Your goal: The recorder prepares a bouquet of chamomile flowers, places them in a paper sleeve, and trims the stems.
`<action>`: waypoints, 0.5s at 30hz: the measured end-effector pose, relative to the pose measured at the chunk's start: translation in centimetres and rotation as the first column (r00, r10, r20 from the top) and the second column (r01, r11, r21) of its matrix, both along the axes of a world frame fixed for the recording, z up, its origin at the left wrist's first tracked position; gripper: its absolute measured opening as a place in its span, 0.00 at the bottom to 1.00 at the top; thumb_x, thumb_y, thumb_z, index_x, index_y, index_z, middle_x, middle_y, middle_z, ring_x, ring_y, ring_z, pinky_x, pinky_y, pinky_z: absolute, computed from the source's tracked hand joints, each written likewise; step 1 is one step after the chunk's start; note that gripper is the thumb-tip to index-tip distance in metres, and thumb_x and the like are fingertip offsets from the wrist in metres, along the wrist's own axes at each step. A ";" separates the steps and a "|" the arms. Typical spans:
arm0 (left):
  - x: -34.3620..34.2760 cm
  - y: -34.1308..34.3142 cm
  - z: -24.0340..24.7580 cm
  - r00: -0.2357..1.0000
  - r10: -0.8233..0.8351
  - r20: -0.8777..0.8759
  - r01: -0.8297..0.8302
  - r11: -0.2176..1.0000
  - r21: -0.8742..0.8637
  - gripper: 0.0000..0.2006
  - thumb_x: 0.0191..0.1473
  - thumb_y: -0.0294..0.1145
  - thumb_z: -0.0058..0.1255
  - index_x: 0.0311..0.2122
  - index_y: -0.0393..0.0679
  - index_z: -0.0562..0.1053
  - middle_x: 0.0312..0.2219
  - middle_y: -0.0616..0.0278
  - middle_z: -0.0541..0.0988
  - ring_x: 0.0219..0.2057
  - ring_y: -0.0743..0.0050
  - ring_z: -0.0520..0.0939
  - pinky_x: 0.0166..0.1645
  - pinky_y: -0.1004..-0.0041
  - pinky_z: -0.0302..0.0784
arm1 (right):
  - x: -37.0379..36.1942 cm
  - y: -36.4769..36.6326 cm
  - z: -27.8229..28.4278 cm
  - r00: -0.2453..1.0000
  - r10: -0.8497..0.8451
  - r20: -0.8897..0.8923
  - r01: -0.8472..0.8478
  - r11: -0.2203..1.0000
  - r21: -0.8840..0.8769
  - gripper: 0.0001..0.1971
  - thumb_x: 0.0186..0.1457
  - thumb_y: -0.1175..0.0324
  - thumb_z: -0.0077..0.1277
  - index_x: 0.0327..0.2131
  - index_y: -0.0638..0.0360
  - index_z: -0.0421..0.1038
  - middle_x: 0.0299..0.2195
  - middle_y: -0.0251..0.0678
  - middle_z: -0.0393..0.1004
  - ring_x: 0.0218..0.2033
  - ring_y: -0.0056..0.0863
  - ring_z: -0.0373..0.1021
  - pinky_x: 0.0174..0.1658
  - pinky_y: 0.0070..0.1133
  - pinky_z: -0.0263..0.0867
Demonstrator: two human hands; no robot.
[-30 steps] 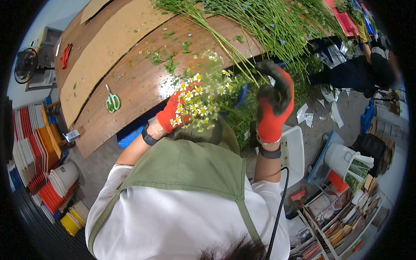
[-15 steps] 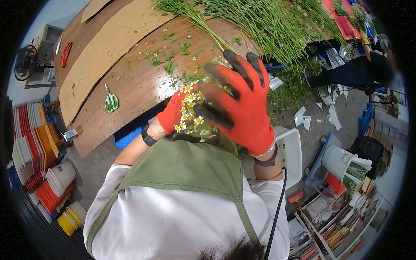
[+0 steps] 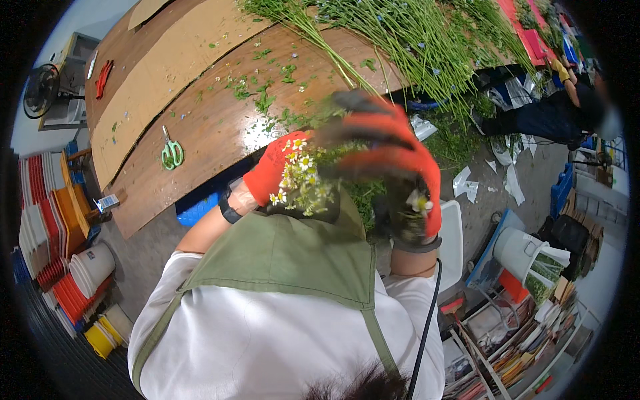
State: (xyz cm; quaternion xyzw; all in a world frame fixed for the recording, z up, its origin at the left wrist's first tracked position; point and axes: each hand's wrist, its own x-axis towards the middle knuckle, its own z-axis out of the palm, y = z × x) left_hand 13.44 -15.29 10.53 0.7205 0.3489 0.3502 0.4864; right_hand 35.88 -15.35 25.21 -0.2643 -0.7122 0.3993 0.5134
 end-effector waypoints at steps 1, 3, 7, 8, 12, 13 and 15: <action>0.0 0.0 -0.1 1.000 -0.001 -0.001 0.001 1.000 0.000 0.21 0.49 0.34 0.60 0.50 0.45 0.74 0.45 0.59 0.77 0.43 0.53 0.79 0.48 0.60 0.76 | 0.0 0.1 0.0 1.000 -0.001 -0.001 0.001 1.000 0.000 0.19 0.43 0.56 0.65 0.38 0.56 0.82 0.48 0.40 0.80 0.61 0.47 0.66 0.65 0.43 0.56; -0.1 0.1 0.4 0.990 0.023 -0.141 0.014 0.966 0.259 0.19 0.49 0.34 0.60 0.48 0.46 0.74 0.44 0.59 0.77 0.43 0.54 0.79 0.47 0.60 0.76 | -0.2 0.3 0.3 0.907 -0.339 0.251 0.309 0.939 0.149 0.28 0.39 0.55 0.68 0.46 0.55 0.80 0.53 0.39 0.77 0.61 0.48 0.65 0.64 0.42 0.56; 0.2 0.3 0.4 0.983 0.001 -0.183 0.041 0.973 0.225 0.18 0.50 0.34 0.59 0.47 0.46 0.75 0.42 0.59 0.78 0.42 0.53 0.79 0.47 0.59 0.76 | -0.9 0.7 1.5 0.723 -0.172 0.669 0.071 0.982 0.175 0.30 0.40 0.55 0.70 0.51 0.48 0.77 0.57 0.38 0.72 0.63 0.49 0.61 0.65 0.45 0.53; 0.2 0.3 0.4 0.983 -0.003 -0.182 0.044 0.974 0.224 0.18 0.50 0.34 0.59 0.47 0.46 0.75 0.42 0.59 0.78 0.42 0.53 0.79 0.47 0.59 0.76 | -1.4 0.6 1.4 0.722 -0.174 0.670 0.075 0.982 0.174 0.30 0.40 0.55 0.70 0.51 0.48 0.77 0.57 0.38 0.72 0.63 0.49 0.61 0.65 0.45 0.53; 0.2 0.1 0.1 0.995 -0.013 -0.100 0.029 0.988 0.155 0.17 0.50 0.33 0.58 0.47 0.45 0.74 0.42 0.57 0.78 0.44 0.51 0.79 0.47 0.58 0.76 | -2.4 0.7 -0.5 0.682 -0.205 0.702 0.079 0.975 0.207 0.17 0.47 0.60 0.67 0.42 0.48 0.78 0.51 0.34 0.76 0.61 0.50 0.63 0.65 0.47 0.52; 0.2 0.0 0.0 0.997 -0.016 -0.070 0.020 0.999 0.050 0.17 0.51 0.32 0.57 0.47 0.44 0.74 0.43 0.56 0.78 0.44 0.50 0.79 0.47 0.58 0.76 | -2.3 1.0 -0.6 0.683 -0.205 0.701 0.080 0.975 0.207 0.17 0.47 0.60 0.67 0.42 0.48 0.78 0.51 0.34 0.76 0.61 0.50 0.63 0.65 0.47 0.52; 0.1 0.2 0.2 0.999 0.007 -0.044 -0.003 0.996 0.087 0.18 0.51 0.32 0.58 0.48 0.44 0.74 0.43 0.55 0.79 0.44 0.50 0.79 0.48 0.58 0.76 | -1.7 1.5 -0.7 0.785 -0.137 0.604 0.032 0.983 0.182 0.19 0.50 0.54 0.65 0.42 0.54 0.79 0.47 0.41 0.78 0.58 0.51 0.67 0.65 0.46 0.54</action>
